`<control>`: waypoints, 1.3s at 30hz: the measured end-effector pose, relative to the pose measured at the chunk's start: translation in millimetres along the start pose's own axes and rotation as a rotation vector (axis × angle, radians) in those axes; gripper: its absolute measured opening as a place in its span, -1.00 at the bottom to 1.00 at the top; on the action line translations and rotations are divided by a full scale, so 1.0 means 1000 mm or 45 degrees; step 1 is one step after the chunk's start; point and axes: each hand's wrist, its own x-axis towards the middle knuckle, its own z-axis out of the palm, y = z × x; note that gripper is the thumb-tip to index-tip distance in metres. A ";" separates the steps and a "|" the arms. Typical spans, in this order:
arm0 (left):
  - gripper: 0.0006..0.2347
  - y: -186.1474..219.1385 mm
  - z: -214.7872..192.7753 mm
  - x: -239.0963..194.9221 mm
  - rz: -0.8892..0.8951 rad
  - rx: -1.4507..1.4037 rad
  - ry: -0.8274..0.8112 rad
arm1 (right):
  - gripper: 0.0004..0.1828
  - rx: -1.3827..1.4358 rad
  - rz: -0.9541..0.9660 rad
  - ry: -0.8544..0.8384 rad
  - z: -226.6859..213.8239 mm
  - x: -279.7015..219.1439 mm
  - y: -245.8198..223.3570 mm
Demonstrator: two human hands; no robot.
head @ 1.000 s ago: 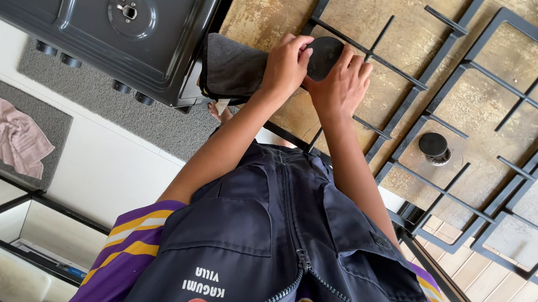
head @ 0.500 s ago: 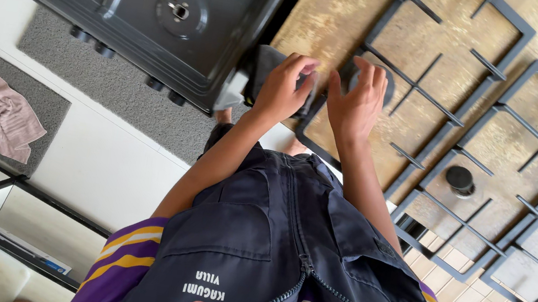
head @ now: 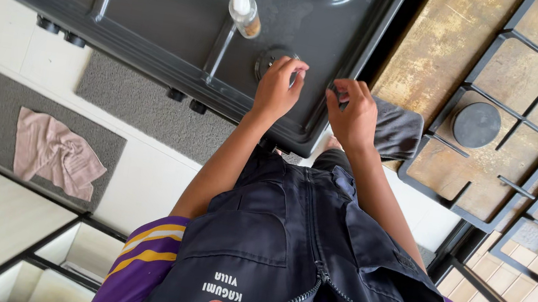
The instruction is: The person wipes the surface of a gas stove using a paper towel and a cloth, then sprays liquid from a bottle onto the surface and continues wiping it.
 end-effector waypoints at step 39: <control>-0.57 -0.084 -0.012 0.092 -0.269 0.092 0.650 | -0.90 -0.455 0.129 0.153 0.122 0.337 0.110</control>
